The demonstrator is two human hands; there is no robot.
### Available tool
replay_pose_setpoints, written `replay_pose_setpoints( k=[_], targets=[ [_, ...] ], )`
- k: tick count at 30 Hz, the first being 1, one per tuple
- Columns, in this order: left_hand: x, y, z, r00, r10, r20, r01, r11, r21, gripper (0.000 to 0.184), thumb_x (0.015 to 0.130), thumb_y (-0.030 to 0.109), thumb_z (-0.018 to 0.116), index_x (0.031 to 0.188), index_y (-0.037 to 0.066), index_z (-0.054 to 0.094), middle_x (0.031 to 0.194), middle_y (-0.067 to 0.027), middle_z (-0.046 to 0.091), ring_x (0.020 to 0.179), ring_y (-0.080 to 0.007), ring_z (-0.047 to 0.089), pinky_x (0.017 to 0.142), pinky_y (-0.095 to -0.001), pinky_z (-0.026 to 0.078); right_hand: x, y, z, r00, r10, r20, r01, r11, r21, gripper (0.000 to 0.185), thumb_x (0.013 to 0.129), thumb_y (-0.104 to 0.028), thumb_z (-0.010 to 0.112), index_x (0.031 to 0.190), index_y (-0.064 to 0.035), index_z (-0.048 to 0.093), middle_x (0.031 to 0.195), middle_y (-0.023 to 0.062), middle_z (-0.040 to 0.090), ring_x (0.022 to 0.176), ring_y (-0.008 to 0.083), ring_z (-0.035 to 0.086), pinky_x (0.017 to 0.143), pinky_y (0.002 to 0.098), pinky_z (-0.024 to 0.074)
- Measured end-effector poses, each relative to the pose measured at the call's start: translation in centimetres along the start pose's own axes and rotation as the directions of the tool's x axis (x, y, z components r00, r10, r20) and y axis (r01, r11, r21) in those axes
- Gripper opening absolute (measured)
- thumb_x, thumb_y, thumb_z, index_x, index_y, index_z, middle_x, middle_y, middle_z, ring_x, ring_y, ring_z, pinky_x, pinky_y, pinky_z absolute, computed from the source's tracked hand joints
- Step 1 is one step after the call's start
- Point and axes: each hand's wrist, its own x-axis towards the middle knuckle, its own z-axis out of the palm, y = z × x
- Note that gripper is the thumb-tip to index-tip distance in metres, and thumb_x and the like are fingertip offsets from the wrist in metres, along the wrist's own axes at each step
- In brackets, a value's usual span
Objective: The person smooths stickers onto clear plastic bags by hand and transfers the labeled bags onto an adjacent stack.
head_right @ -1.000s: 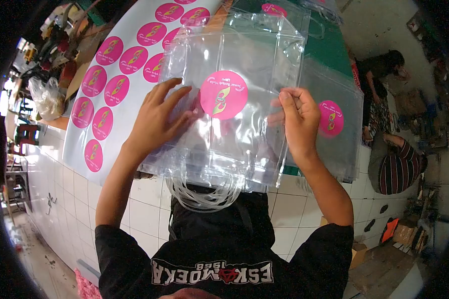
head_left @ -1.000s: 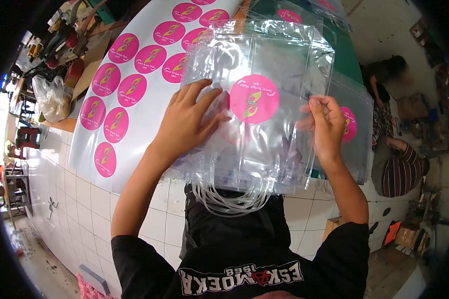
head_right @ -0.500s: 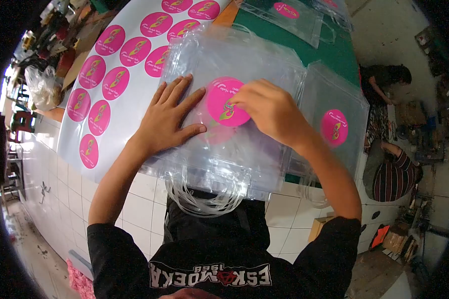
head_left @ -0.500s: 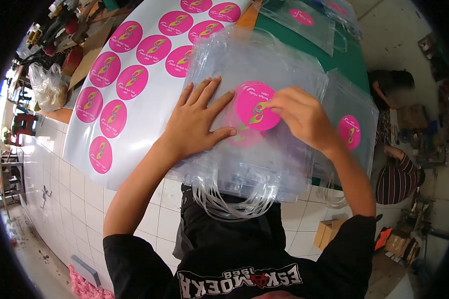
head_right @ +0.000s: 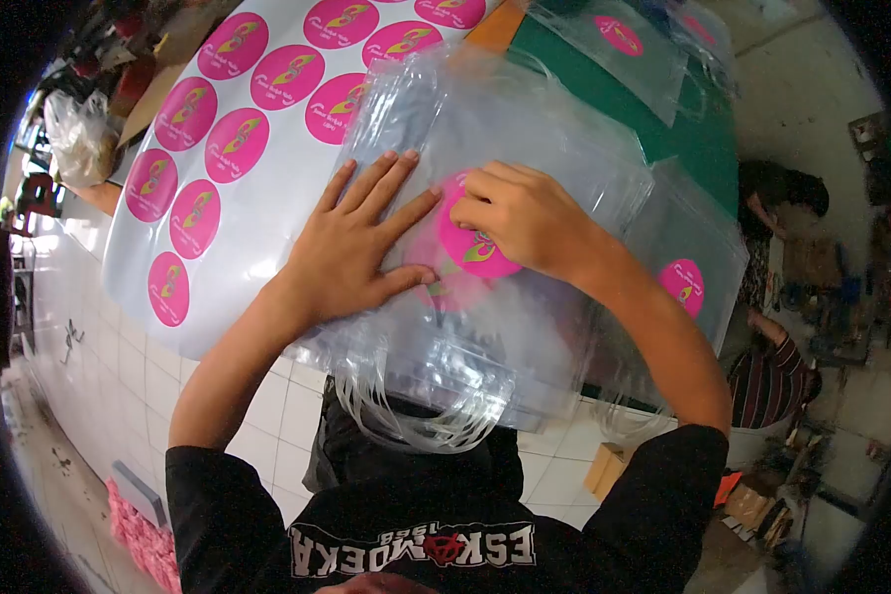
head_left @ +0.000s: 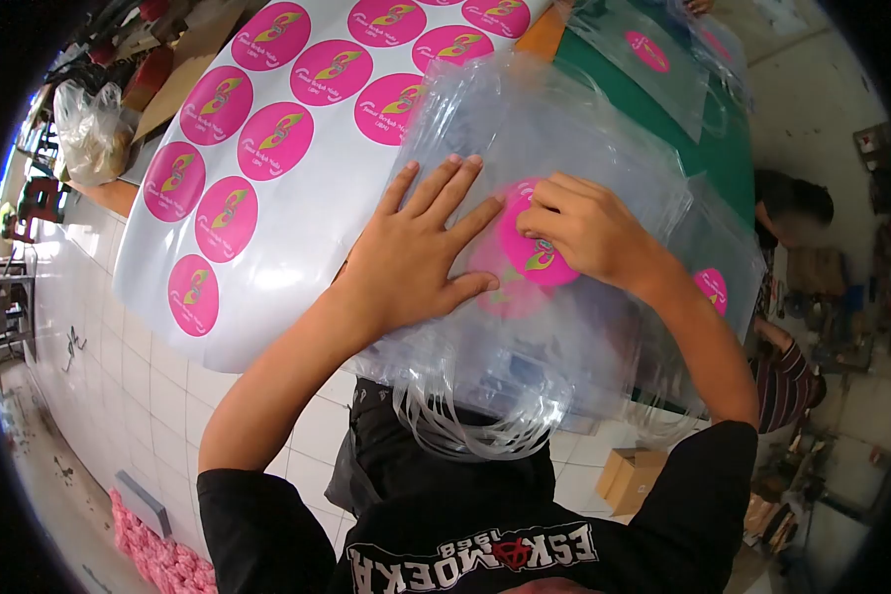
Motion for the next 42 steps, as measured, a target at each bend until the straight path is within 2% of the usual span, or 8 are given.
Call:
replay_pose_setpoints(
  k=[16, 22, 24, 28, 30, 37, 40, 42],
  targets=[
    [0.1, 0.3, -0.3, 1.0, 0.004, 0.019, -0.004, 1.0, 0.025, 0.082, 0.096, 0.065, 0.062, 0.162, 0.02, 0.046, 0.172, -0.0196, 0.032, 0.159, -0.0368, 0.03, 0.129, -0.0576, 0.02, -0.4, -0.1, 1.7, 0.997, 0.016, -0.078, -0.024, 0.993, -0.112, 0.012, 0.087, -0.019, 0.07, 0.097, -0.0157, 0.075, 0.092, 0.0035, 0.064, 0.09, 0.025, 0.066, 0.073, 0.0396, 0.055],
    [0.0, 0.2, -0.1, 1.0, 0.015, 0.006, -0.015, 0.999, 0.031, 0.083, 0.096, 0.066, 0.061, 0.163, 0.019, 0.045, 0.172, -0.02, 0.032, 0.159, -0.0381, 0.029, 0.129, -0.0579, 0.019, -0.2, 0.2, 1.4, 0.982, 0.143, -0.125, -0.122, 0.979, 0.16, 0.008, 0.091, -0.015, 0.073, 0.098, -0.01, 0.074, 0.095, 0.007, 0.068, 0.089, 0.0303, 0.066, 0.076, 0.0417, 0.0535],
    [-0.1, 0.1, -0.2, 1.0, 0.011, 0.003, -0.011, 1.0, 0.023, 0.083, 0.096, 0.067, 0.06, 0.163, 0.019, 0.045, 0.172, -0.0202, 0.032, 0.159, -0.0385, 0.029, 0.129, -0.0579, 0.019, -0.1, 0.3, 0.5, 0.967, 0.255, -0.006, -0.239, 0.913, 0.331, 0.009, 0.093, -0.014, 0.072, 0.099, -0.0086, 0.074, 0.097, 0.0086, 0.07, 0.091, 0.0317, 0.067, 0.079, 0.0429, 0.0539],
    [-0.1, 0.1, -0.1, 1.0, 0.017, 0.0, -0.017, 1.0, 0.012, 0.083, 0.097, 0.067, 0.059, 0.162, 0.018, 0.045, 0.172, -0.0211, 0.031, 0.159, -0.0388, 0.029, 0.13, -0.0577, 0.018, -0.1, 0.8, 0.5, 0.98, 0.198, 0.029, -0.199, 0.942, 0.269, 0.008, 0.093, -0.019, 0.072, 0.097, -0.0141, 0.077, 0.097, 0.0076, 0.071, 0.091, 0.0317, 0.07, 0.08, 0.0429, 0.056],
    [-0.1, 0.1, 0.0, 1.0, 0.016, -0.002, -0.016, 1.0, 0.003, 0.083, 0.097, 0.067, 0.059, 0.162, 0.018, 0.045, 0.172, -0.0213, 0.031, 0.159, -0.0388, 0.029, 0.13, -0.0576, 0.018, 0.1, 0.9, 1.0, 0.998, 0.066, -0.009, -0.064, 0.992, 0.107, 0.008, 0.092, -0.019, 0.073, 0.097, -0.0145, 0.077, 0.096, 0.0068, 0.07, 0.09, 0.0318, 0.069, 0.079, 0.0436, 0.0555],
    [0.0, 0.1, -0.1, 1.0, 0.025, 0.0, -0.025, 0.999, 0.026, 0.083, 0.097, 0.067, 0.059, 0.162, 0.017, 0.046, 0.171, -0.0215, 0.032, 0.158, -0.0393, 0.031, 0.13, -0.0576, 0.019, -0.1, 0.0, 1.7, 0.992, 0.11, -0.063, -0.108, 0.993, 0.036, 0.008, 0.092, -0.02, 0.072, 0.097, -0.0143, 0.076, 0.094, 0.0061, 0.07, 0.09, 0.032, 0.069, 0.078, 0.0451, 0.0551],
    [0.1, 0.2, -0.1, 1.0, 0.029, -0.012, -0.029, 0.999, 0.016, 0.083, 0.097, 0.067, 0.06, 0.162, 0.017, 0.046, 0.171, -0.0215, 0.033, 0.158, -0.0394, 0.032, 0.13, -0.0576, 0.019, 0.0, 0.2, 1.7, 0.977, 0.187, -0.104, -0.167, 0.97, 0.178, 0.006, 0.093, -0.015, 0.073, 0.096, -0.0101, 0.074, 0.095, 0.0073, 0.069, 0.09, 0.0327, 0.067, 0.078, 0.0437, 0.053],
    [-0.1, 0.0, 0.0, 1.0, 0.02, -0.018, -0.02, 1.0, 0.01, 0.083, 0.097, 0.067, 0.06, 0.161, 0.017, 0.046, 0.171, -0.0215, 0.033, 0.158, -0.0393, 0.032, 0.129, -0.0577, 0.019, 0.2, 0.6, 1.3, 0.964, 0.265, -0.03, -0.238, 0.905, 0.353, 0.007, 0.094, -0.016, 0.073, 0.097, -0.0095, 0.074, 0.095, 0.0083, 0.069, 0.09, 0.0331, 0.067, 0.078, 0.0439, 0.0527]
  ],
)
